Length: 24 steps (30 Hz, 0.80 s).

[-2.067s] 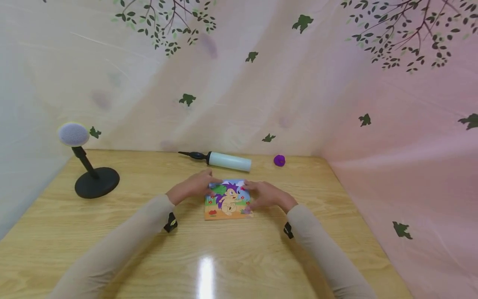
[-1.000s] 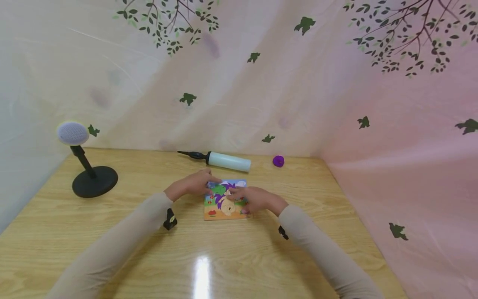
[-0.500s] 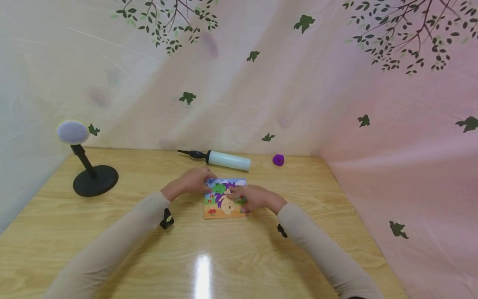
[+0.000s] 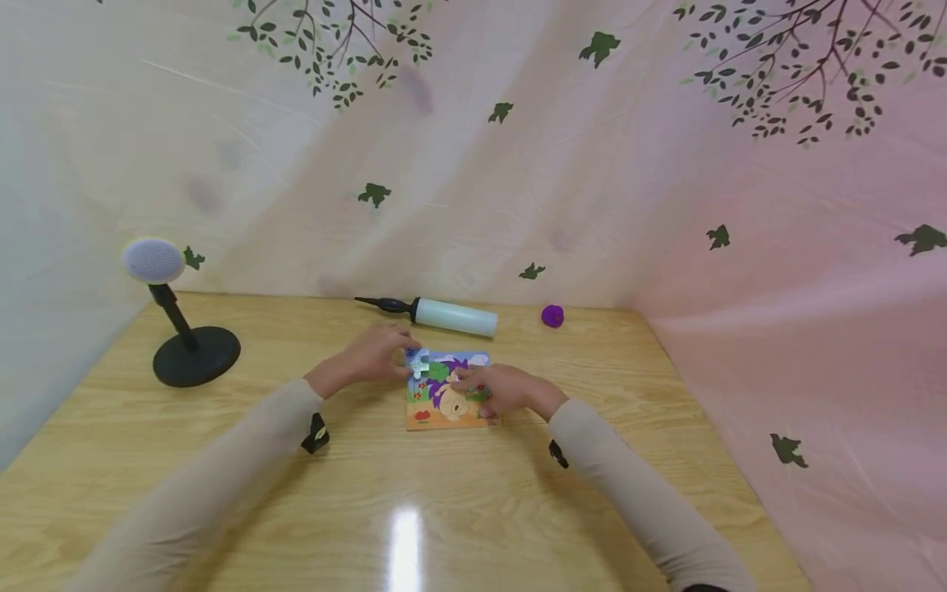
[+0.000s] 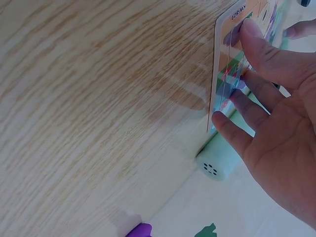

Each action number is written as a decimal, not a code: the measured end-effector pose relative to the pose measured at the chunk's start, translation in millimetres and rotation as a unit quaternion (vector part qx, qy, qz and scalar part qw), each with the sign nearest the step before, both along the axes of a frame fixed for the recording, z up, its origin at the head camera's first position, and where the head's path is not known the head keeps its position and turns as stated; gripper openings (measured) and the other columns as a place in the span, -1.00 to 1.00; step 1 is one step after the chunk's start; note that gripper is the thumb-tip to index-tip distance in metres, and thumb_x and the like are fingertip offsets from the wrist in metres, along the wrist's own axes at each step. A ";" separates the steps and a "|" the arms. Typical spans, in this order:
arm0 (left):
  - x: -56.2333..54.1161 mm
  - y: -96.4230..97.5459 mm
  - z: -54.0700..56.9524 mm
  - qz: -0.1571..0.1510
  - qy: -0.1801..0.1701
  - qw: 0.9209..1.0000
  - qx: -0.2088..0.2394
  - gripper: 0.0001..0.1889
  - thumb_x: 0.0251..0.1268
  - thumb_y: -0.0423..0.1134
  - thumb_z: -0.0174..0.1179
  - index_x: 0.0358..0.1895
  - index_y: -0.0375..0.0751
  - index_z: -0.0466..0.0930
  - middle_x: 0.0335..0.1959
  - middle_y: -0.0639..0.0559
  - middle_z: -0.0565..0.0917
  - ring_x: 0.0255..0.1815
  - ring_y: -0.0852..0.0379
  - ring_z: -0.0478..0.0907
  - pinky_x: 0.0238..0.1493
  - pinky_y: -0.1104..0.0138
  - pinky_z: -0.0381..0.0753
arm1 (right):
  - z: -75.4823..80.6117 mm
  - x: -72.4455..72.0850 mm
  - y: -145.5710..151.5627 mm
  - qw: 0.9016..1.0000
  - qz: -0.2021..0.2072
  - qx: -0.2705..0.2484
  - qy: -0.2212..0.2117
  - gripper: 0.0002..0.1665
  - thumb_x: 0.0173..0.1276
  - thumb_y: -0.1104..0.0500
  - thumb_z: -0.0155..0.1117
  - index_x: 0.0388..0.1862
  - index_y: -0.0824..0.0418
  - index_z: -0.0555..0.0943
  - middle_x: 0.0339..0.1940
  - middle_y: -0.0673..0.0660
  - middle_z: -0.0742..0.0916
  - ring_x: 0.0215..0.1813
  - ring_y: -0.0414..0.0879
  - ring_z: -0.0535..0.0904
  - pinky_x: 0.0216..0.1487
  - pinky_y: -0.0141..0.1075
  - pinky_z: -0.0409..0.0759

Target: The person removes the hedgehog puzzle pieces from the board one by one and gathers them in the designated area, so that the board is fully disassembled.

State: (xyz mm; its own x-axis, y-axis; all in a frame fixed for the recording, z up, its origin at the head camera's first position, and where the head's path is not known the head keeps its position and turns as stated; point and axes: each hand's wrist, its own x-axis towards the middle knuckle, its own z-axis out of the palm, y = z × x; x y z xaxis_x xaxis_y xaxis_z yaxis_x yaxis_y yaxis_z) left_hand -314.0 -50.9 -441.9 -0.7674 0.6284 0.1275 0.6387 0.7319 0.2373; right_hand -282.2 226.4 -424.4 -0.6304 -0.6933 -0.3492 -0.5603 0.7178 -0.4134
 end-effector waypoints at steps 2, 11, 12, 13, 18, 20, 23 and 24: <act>0.8 -11.6 1.4 -0.005 0.013 1.000 0.010 -0.50 0.13 -0.13 0.47 0.16 -0.21 0.69 0.07 -0.16 0.69 0.13 -0.12 0.57 0.25 -0.01 0.53 | -0.6 0.2 0.0 1.000 -0.002 -0.002 0.001 -0.17 0.34 0.39 0.35 0.55 0.11 0.34 0.65 0.23 0.25 0.62 0.29 0.15 0.52 0.17 0.27; 6.2 -88.3 3.1 -0.003 0.059 0.997 0.044 -0.53 0.16 -0.17 0.47 0.12 -0.30 0.71 -0.03 -0.20 0.70 0.06 -0.21 0.55 0.09 -0.10 0.54 | 0.2 1.6 -0.9 1.000 -0.016 -0.003 -0.002 -0.17 0.34 0.40 0.34 0.55 0.08 0.33 0.66 0.21 0.23 0.63 0.29 0.12 0.41 0.07 0.39; 7.4 -97.6 3.5 0.001 0.063 0.997 0.043 -0.54 0.15 -0.18 0.47 0.11 -0.30 0.71 -0.03 -0.21 0.70 0.04 -0.22 0.56 0.07 -0.11 0.55 | 0.3 1.4 -0.9 1.000 -0.018 -0.002 -0.002 -0.16 0.34 0.40 0.35 0.56 0.07 0.33 0.66 0.21 0.22 0.64 0.28 0.12 0.39 0.05 0.41; 8.5 -106.7 3.7 0.005 0.066 0.997 0.041 -0.55 0.15 -0.20 0.47 0.10 -0.31 0.71 -0.04 -0.21 0.70 0.03 -0.23 0.56 0.05 -0.11 0.55 | 0.3 1.2 -0.6 1.000 -0.018 -0.001 -0.001 -0.16 0.34 0.40 0.35 0.55 0.08 0.33 0.66 0.22 0.22 0.64 0.29 0.12 0.36 0.03 0.42; 15.1 -145.6 4.6 0.025 0.071 0.997 0.008 -0.58 0.13 -0.24 0.47 0.06 -0.33 0.73 -0.08 -0.21 0.71 -0.02 -0.22 0.57 -0.01 -0.09 0.59 | -0.4 -0.2 0.9 1.000 -0.018 0.001 0.000 -0.16 0.34 0.38 0.36 0.55 0.07 0.33 0.66 0.21 0.21 0.65 0.26 0.10 0.29 -0.02 0.43; 19.4 -157.9 5.2 0.035 0.066 0.997 -0.003 -0.58 0.12 -0.24 0.48 0.06 -0.32 0.73 -0.09 -0.20 0.71 -0.03 -0.20 0.57 -0.01 -0.08 0.59 | -1.2 -0.7 0.9 1.000 -0.020 -0.001 -0.003 -0.17 0.35 0.38 0.36 0.55 0.05 0.33 0.66 0.20 0.21 0.65 0.25 0.09 0.30 -0.04 0.42; 26.6 -172.7 5.7 0.046 0.063 0.997 -0.014 -0.58 0.10 -0.23 0.50 0.05 -0.32 0.74 -0.11 -0.18 0.71 -0.07 -0.18 0.57 -0.04 -0.07 0.59 | -2.3 -1.0 -0.2 1.000 -0.015 -0.006 -0.004 -0.17 0.35 0.39 0.35 0.55 0.07 0.33 0.66 0.21 0.22 0.65 0.27 0.09 0.22 -0.08 0.42; 28.7 -176.7 5.5 0.048 0.065 0.997 -0.018 -0.58 0.09 -0.23 0.50 0.04 -0.32 0.74 -0.12 -0.18 0.71 -0.08 -0.18 0.57 -0.05 -0.07 0.59 | -2.7 -1.1 -0.9 1.000 -0.013 -0.006 -0.004 -0.17 0.35 0.39 0.35 0.55 0.08 0.33 0.66 0.21 0.21 0.65 0.27 0.09 0.21 -0.09 0.42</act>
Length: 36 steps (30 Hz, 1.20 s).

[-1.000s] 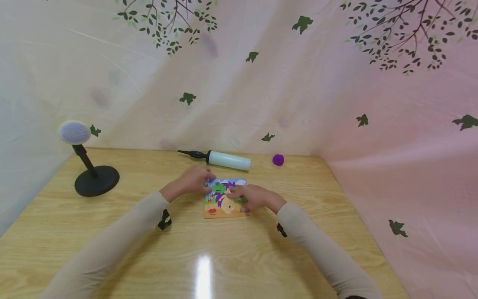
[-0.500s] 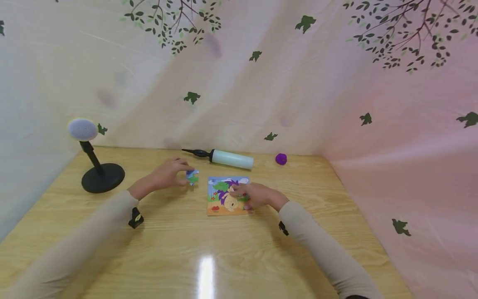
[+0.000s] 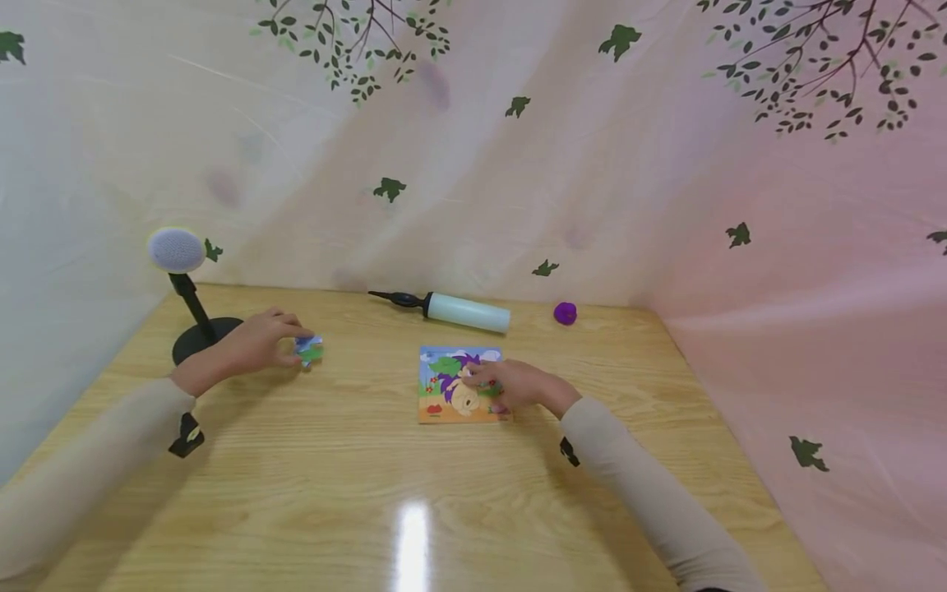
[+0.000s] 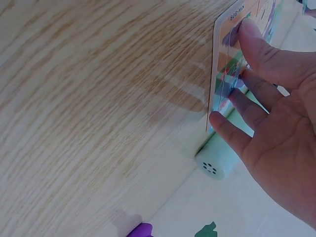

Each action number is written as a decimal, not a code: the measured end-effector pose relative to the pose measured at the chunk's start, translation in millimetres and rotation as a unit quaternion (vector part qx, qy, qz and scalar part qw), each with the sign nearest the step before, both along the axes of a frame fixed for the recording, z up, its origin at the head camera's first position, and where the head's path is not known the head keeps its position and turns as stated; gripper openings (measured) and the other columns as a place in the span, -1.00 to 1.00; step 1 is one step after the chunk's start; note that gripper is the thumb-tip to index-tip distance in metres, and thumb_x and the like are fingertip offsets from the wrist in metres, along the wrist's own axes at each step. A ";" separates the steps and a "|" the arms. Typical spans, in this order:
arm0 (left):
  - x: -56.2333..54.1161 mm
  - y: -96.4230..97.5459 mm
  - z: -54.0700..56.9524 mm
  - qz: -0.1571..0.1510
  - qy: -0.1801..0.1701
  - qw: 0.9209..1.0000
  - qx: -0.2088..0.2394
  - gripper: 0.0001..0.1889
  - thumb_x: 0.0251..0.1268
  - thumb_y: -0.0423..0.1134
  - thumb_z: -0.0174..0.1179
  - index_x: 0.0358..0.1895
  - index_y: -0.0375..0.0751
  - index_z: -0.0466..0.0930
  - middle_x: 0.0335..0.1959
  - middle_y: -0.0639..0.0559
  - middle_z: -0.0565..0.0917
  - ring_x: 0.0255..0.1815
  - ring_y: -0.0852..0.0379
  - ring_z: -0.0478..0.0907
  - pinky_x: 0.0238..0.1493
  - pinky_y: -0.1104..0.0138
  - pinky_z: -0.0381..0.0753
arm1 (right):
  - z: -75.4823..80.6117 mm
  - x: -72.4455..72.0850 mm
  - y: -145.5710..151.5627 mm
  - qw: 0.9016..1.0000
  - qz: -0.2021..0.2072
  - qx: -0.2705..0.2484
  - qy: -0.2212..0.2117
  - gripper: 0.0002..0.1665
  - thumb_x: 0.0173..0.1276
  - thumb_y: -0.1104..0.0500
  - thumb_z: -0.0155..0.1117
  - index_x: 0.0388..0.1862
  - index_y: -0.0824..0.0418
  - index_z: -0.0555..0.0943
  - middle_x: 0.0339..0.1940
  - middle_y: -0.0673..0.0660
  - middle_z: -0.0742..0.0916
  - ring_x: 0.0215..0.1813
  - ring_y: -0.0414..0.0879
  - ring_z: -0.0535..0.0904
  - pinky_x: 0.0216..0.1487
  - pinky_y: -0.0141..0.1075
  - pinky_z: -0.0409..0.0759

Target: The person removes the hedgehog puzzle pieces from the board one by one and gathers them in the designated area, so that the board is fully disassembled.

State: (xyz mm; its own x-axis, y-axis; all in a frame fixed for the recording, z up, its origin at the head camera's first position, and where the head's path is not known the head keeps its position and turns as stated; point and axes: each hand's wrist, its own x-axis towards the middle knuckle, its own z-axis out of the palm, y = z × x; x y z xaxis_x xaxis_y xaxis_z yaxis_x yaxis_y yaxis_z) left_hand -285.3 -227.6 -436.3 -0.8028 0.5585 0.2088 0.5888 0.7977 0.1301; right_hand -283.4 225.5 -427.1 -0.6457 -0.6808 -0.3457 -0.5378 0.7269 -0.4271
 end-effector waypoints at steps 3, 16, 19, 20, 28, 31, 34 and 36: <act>2.8 -7.2 -1.2 0.002 0.005 1.000 -0.011 -0.58 0.08 -0.23 0.51 0.03 -0.32 0.74 -0.13 -0.19 0.71 -0.13 -0.15 0.56 -0.10 -0.05 0.58 | -0.2 0.0 0.6 1.000 0.003 0.000 0.002 -0.17 0.35 0.40 0.34 0.56 0.09 0.33 0.66 0.22 0.21 0.64 0.29 0.09 0.17 -0.10 0.42; 3.8 -23.9 -9.7 0.007 -0.024 0.999 -0.033 -0.57 0.11 -0.21 0.49 0.05 -0.30 0.73 -0.08 -0.20 0.70 -0.12 -0.13 0.57 -0.13 -0.06 0.60 | -5.2 4.7 5.0 1.000 -0.012 -0.008 0.002 -0.20 0.34 0.38 0.35 0.53 0.07 0.39 0.65 0.24 0.23 0.64 0.29 0.12 0.53 0.19 0.24; 2.7 -24.1 -10.2 0.009 -0.035 0.999 -0.032 -0.57 0.11 -0.21 0.46 0.07 -0.30 0.73 -0.08 -0.19 0.70 -0.14 -0.10 0.58 -0.13 -0.03 0.60 | -5.4 4.9 5.9 1.000 -0.011 -0.011 0.003 -0.20 0.33 0.39 0.35 0.53 0.07 0.38 0.65 0.23 0.23 0.64 0.28 0.12 0.46 0.12 0.35; 2.4 -24.0 -10.2 0.011 -0.038 0.999 -0.032 -0.57 0.12 -0.21 0.46 0.07 -0.30 0.73 -0.07 -0.19 0.70 -0.15 -0.09 0.58 -0.14 -0.02 0.61 | -5.2 5.2 5.9 1.000 -0.011 -0.012 0.003 -0.20 0.33 0.39 0.35 0.53 0.08 0.38 0.66 0.23 0.23 0.64 0.28 0.12 0.42 0.08 0.39; 1.9 -24.8 -8.9 0.017 -0.059 0.998 -0.024 -0.57 0.07 -0.23 0.45 0.06 -0.29 0.74 -0.08 -0.20 0.69 -0.16 -0.09 0.56 -0.23 0.03 0.59 | -6.7 5.0 5.4 1.000 -0.001 -0.023 0.002 -0.19 0.32 0.41 0.34 0.53 0.12 0.37 0.65 0.23 0.23 0.63 0.29 0.13 0.10 -0.16 0.47; 1.5 -24.5 -9.4 0.019 -0.062 0.998 -0.021 -0.56 0.06 -0.25 0.43 0.07 -0.29 0.73 -0.09 -0.19 0.69 -0.16 -0.08 0.56 -0.23 0.07 0.58 | -7.4 4.3 5.8 1.000 0.005 -0.027 0.002 -0.18 0.32 0.43 0.33 0.54 0.14 0.35 0.66 0.21 0.22 0.63 0.29 0.13 -0.04 -0.27 0.46; 0.9 -24.9 -7.3 0.021 -0.067 0.997 -0.018 -0.55 0.05 -0.26 0.42 0.08 -0.31 0.72 -0.09 -0.20 0.69 -0.16 -0.09 0.57 -0.24 0.07 0.59 | -7.8 2.6 5.1 1.000 0.007 -0.030 0.004 -0.16 0.31 0.46 0.32 0.54 0.15 0.33 0.68 0.19 0.19 0.59 0.27 0.23 -0.22 -0.35 0.44; 0.7 -24.8 -5.1 0.023 -0.072 0.997 -0.015 -0.54 0.05 -0.27 0.42 0.08 -0.31 0.71 -0.09 -0.21 0.69 -0.15 -0.11 0.58 -0.24 0.07 0.60 | -8.1 1.2 4.4 1.000 0.008 -0.030 0.008 -0.15 0.30 0.48 0.32 0.55 0.16 0.33 0.68 0.20 0.19 0.53 0.23 0.31 -0.31 -0.39 0.41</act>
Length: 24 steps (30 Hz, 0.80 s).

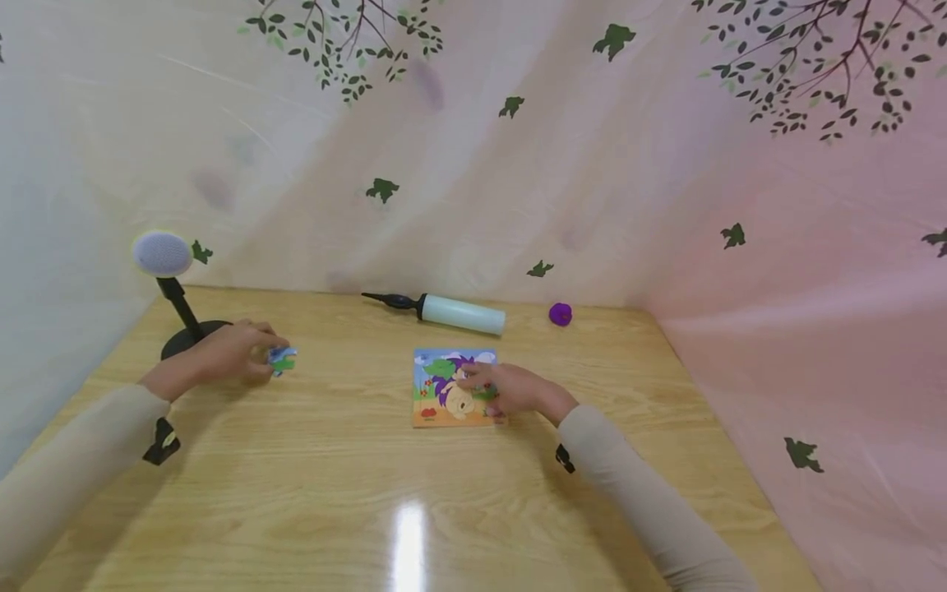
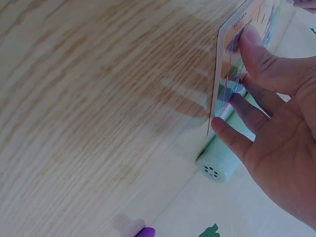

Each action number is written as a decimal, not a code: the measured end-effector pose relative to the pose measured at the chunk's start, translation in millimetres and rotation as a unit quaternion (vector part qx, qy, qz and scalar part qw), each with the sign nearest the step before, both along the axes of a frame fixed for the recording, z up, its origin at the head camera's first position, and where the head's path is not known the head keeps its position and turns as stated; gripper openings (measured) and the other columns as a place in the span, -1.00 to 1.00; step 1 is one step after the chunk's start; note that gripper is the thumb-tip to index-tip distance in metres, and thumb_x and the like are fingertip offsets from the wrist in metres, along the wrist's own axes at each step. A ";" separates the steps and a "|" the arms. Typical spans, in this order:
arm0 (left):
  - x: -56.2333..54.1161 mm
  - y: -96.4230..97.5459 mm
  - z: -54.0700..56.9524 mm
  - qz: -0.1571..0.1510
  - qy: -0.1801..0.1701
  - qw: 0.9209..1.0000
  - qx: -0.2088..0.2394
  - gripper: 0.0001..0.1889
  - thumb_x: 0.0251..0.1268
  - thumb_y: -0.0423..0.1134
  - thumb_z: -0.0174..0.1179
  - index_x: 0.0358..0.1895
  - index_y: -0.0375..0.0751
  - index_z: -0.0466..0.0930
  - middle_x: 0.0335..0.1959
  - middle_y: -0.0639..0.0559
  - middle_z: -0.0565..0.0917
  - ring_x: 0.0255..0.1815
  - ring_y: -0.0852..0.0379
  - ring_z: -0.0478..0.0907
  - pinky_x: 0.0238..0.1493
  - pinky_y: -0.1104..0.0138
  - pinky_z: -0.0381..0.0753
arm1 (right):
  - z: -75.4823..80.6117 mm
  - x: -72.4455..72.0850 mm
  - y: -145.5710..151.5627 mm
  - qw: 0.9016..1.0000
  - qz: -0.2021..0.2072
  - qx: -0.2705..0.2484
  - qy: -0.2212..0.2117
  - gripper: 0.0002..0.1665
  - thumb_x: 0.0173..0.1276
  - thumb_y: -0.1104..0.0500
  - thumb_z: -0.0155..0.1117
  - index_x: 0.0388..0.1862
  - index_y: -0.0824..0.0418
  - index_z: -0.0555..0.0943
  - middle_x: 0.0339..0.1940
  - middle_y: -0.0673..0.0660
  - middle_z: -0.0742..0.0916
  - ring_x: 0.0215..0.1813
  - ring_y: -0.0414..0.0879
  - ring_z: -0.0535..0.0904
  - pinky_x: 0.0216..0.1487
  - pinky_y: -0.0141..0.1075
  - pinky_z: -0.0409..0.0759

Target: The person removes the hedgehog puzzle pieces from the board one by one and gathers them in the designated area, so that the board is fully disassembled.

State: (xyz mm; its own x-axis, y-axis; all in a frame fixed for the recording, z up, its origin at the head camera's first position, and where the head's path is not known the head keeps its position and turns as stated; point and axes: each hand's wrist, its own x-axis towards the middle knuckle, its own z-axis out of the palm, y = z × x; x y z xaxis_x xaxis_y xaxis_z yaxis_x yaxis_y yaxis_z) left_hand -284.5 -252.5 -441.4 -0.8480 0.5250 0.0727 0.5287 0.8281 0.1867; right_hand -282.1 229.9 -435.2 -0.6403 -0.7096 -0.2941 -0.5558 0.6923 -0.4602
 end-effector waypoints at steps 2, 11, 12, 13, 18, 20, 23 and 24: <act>0.2 0.1 2.1 0.003 -0.006 1.000 0.002 -0.54 0.06 -0.27 0.42 0.09 -0.31 0.71 -0.08 -0.21 0.69 -0.14 -0.12 0.58 -0.23 0.07 0.60 | 0.1 -0.2 -0.8 1.000 -0.004 0.001 0.001 -0.14 0.29 0.49 0.32 0.55 0.16 0.33 0.68 0.20 0.18 0.45 0.19 0.38 -0.38 -0.40 0.39; -1.7 0.4 5.1 0.011 -0.014 1.000 0.002 -0.50 0.07 -0.25 0.43 0.13 -0.34 0.68 0.02 -0.31 0.68 -0.06 -0.20 0.61 -0.14 -0.05 0.62 | 4.8 2.0 -2.5 0.998 -0.015 0.032 0.051 -0.20 0.30 0.40 0.38 0.50 0.07 0.42 0.65 0.36 0.18 0.54 0.37 0.29 0.27 0.00 0.56; -2.2 0.8 4.8 0.011 -0.017 1.000 0.005 -0.48 0.05 -0.25 0.44 0.14 -0.35 0.68 0.02 -0.32 0.67 -0.07 -0.19 0.60 -0.13 -0.05 0.62 | 5.8 2.7 -2.9 0.998 -0.018 0.036 0.052 -0.21 0.31 0.40 0.38 0.50 0.06 0.43 0.65 0.37 0.18 0.55 0.38 0.27 0.37 0.08 0.49; -2.6 2.0 4.8 0.009 -0.018 1.000 0.007 -0.47 0.03 -0.25 0.45 0.14 -0.36 0.67 0.02 -0.32 0.68 -0.08 -0.18 0.61 -0.13 -0.05 0.63 | 6.3 3.1 -3.5 0.998 -0.020 0.040 0.052 -0.22 0.31 0.39 0.37 0.49 0.05 0.44 0.65 0.37 0.18 0.56 0.39 0.25 0.41 0.13 0.44; -6.0 19.3 6.4 -0.014 -0.020 0.999 0.029 -0.45 0.07 -0.26 0.47 0.18 -0.38 0.65 0.03 -0.32 0.68 -0.08 -0.17 0.64 -0.07 -0.05 0.65 | 7.7 4.8 -5.5 0.997 -0.029 0.058 0.050 -0.23 0.33 0.39 0.36 0.49 0.01 0.44 0.65 0.36 0.18 0.57 0.38 0.23 0.47 0.17 0.36; -7.2 31.6 8.1 -0.030 -0.013 0.999 0.040 -0.49 0.14 -0.26 0.45 0.18 -0.37 0.65 0.03 -0.31 0.68 -0.06 -0.20 0.65 -0.05 -0.05 0.65 | 7.7 4.6 -5.9 0.996 -0.028 0.063 0.056 -0.23 0.33 0.38 0.37 0.49 0.01 0.44 0.65 0.38 0.19 0.56 0.38 0.24 0.45 0.17 0.38; -9.4 53.9 10.7 -0.051 -0.008 0.997 0.060 -0.54 0.22 -0.27 0.39 0.18 -0.38 0.64 0.02 -0.29 0.68 -0.02 -0.23 0.65 -0.02 -0.07 0.65 | 7.0 3.6 -6.3 0.996 -0.027 0.065 0.061 -0.23 0.32 0.35 0.40 0.49 0.02 0.44 0.63 0.41 0.19 0.54 0.40 0.27 0.43 0.18 0.40; -10.6 62.1 11.2 -0.058 -0.009 0.996 0.066 -0.55 0.24 -0.28 0.37 0.18 -0.38 0.65 0.01 -0.29 0.68 -0.02 -0.23 0.65 -0.02 -0.06 0.65 | 6.6 3.2 -6.3 0.996 -0.026 0.065 0.063 -0.23 0.32 0.33 0.40 0.49 0.02 0.44 0.63 0.42 0.19 0.54 0.41 0.28 0.43 0.18 0.41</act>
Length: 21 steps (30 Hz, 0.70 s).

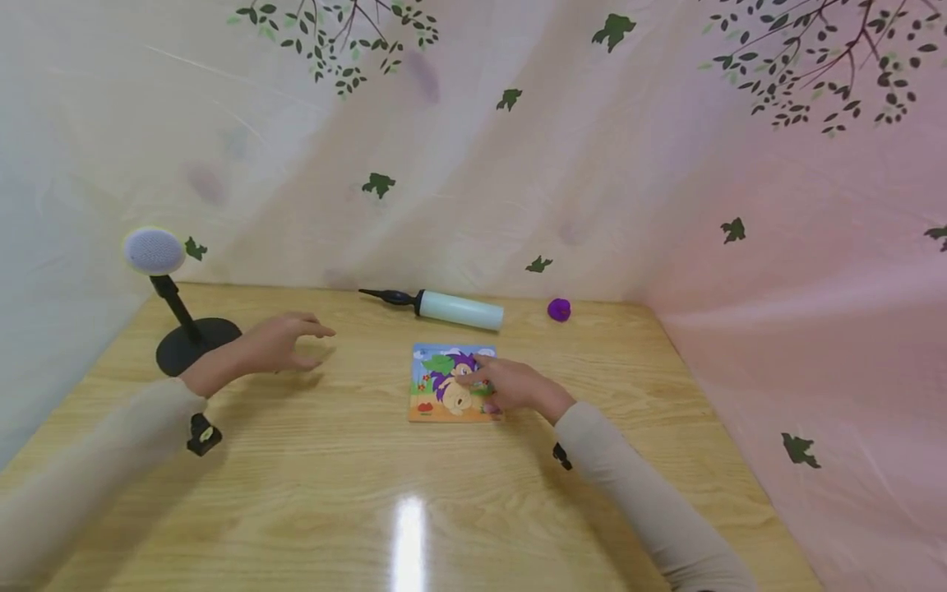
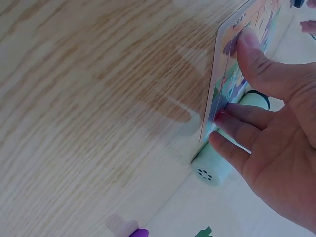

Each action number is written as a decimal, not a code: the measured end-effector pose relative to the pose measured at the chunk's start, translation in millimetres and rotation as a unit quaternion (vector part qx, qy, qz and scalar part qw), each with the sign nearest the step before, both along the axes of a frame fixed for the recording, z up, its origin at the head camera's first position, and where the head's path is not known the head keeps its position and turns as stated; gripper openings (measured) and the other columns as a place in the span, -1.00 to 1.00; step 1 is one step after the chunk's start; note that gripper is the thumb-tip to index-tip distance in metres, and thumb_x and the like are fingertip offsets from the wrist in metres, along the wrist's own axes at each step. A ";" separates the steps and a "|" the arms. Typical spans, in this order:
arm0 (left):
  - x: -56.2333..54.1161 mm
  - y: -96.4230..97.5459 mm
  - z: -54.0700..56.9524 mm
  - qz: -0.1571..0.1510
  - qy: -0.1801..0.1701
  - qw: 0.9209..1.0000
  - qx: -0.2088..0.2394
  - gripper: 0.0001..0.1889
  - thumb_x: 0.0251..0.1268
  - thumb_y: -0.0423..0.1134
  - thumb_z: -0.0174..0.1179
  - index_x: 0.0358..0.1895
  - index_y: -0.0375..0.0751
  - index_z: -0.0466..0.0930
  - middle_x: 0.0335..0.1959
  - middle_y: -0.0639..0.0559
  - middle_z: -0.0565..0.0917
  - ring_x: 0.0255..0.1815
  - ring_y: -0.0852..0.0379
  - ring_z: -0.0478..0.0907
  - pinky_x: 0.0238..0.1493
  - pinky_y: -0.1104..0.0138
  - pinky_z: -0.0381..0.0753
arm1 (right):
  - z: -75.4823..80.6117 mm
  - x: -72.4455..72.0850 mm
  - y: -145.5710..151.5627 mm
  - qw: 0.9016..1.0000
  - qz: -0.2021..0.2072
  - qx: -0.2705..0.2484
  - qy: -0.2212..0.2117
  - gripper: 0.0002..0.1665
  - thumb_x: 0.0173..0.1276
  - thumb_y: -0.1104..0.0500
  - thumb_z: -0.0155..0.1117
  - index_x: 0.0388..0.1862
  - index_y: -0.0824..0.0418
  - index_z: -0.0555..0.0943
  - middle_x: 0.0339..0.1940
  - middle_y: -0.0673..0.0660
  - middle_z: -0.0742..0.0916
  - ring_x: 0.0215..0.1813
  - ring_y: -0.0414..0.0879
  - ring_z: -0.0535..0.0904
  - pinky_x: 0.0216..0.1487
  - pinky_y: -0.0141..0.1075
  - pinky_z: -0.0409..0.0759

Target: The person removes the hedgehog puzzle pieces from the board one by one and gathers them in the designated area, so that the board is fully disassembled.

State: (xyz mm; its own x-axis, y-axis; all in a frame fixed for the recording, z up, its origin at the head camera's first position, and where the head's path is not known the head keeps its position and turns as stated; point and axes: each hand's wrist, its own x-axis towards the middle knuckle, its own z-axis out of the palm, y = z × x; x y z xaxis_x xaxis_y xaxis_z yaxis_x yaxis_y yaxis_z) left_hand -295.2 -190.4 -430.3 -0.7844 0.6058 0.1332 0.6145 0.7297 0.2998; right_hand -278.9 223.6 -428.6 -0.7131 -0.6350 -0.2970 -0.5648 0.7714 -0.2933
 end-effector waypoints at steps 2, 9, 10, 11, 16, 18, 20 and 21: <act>-2.3 17.0 1.1 -0.014 -0.004 1.000 0.011 -0.55 0.25 -0.28 0.36 0.18 -0.39 0.64 0.01 -0.29 0.68 -0.01 -0.23 0.64 0.00 -0.06 0.64 | -0.4 -0.7 -0.4 1.000 -0.002 -0.001 -0.002 -0.23 0.32 0.31 0.41 0.49 0.01 0.44 0.63 0.42 0.20 0.53 0.41 0.28 0.43 0.19 0.40; -10.9 78.9 3.6 -0.032 -0.063 0.997 0.027 -0.52 0.28 -0.23 0.33 0.23 -0.38 0.61 0.05 -0.27 0.68 0.10 -0.19 0.65 0.11 -0.01 0.65 | -1.5 -3.1 1.6 1.000 0.004 -0.006 0.001 -0.24 0.33 0.30 0.41 0.49 0.03 0.44 0.63 0.42 0.19 0.54 0.43 0.25 0.46 0.22 0.34; -12.4 86.8 2.6 -0.031 -0.069 0.997 0.027 -0.52 0.28 -0.22 0.34 0.24 -0.36 0.61 0.06 -0.25 0.68 0.11 -0.17 0.65 0.13 0.00 0.64 | -1.6 -3.5 2.0 1.000 0.008 -0.009 0.003 -0.24 0.33 0.30 0.41 0.49 0.05 0.44 0.63 0.43 0.20 0.54 0.44 0.26 0.46 0.23 0.33; -13.9 94.3 1.3 -0.030 -0.076 0.996 0.028 -0.52 0.28 -0.22 0.33 0.24 -0.35 0.61 0.07 -0.24 0.68 0.12 -0.16 0.65 0.15 0.02 0.64 | -1.8 -3.6 2.3 1.000 0.009 -0.012 0.000 -0.24 0.33 0.30 0.40 0.50 0.05 0.43 0.63 0.43 0.19 0.53 0.44 0.26 0.46 0.23 0.33; -21.6 126.0 -7.3 -0.037 -0.095 0.994 0.039 -0.51 0.25 -0.21 0.38 0.22 -0.34 0.63 0.06 -0.20 0.70 0.11 -0.09 0.64 0.19 0.07 0.62 | -2.6 -4.3 2.5 1.000 0.009 -0.021 -0.015 -0.23 0.34 0.32 0.39 0.51 0.03 0.42 0.64 0.40 0.17 0.55 0.43 0.24 0.48 0.23 0.31; -25.2 135.5 -11.0 -0.039 -0.101 0.993 0.044 -0.51 0.24 -0.21 0.40 0.22 -0.35 0.63 0.06 -0.19 0.71 0.10 -0.07 0.64 0.19 0.10 0.62 | -2.6 -4.5 2.3 1.000 0.006 -0.023 -0.021 -0.22 0.34 0.33 0.39 0.51 0.01 0.42 0.65 0.38 0.16 0.57 0.42 0.21 0.49 0.22 0.28; -28.4 143.6 -14.4 -0.037 -0.110 0.992 0.048 -0.49 0.23 -0.20 0.41 0.23 -0.33 0.62 0.07 -0.17 0.72 0.10 -0.05 0.64 0.21 0.12 0.61 | -2.5 -4.5 2.4 0.999 0.004 -0.024 -0.024 -0.21 0.33 0.35 0.39 0.51 -0.01 0.42 0.66 0.36 0.16 0.58 0.41 0.19 0.50 0.22 0.28; -29.7 147.1 -15.9 -0.035 -0.115 0.991 0.052 -0.49 0.23 -0.21 0.42 0.22 -0.34 0.62 0.08 -0.18 0.72 0.11 -0.05 0.64 0.22 0.13 0.61 | -2.5 -4.4 2.5 0.999 0.003 -0.025 -0.026 -0.20 0.33 0.35 0.39 0.51 -0.02 0.41 0.66 0.35 0.16 0.58 0.40 0.19 0.50 0.21 0.28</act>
State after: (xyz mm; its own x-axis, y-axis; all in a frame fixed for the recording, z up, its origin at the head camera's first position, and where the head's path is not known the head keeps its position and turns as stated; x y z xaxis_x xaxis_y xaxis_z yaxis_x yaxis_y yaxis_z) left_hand -324.8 -43.3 -446.2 -0.7576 0.6524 0.0201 0.5692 0.6453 0.5096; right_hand -283.3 226.1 -431.2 -0.6941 -0.6541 -0.3005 -0.5524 0.7517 -0.3603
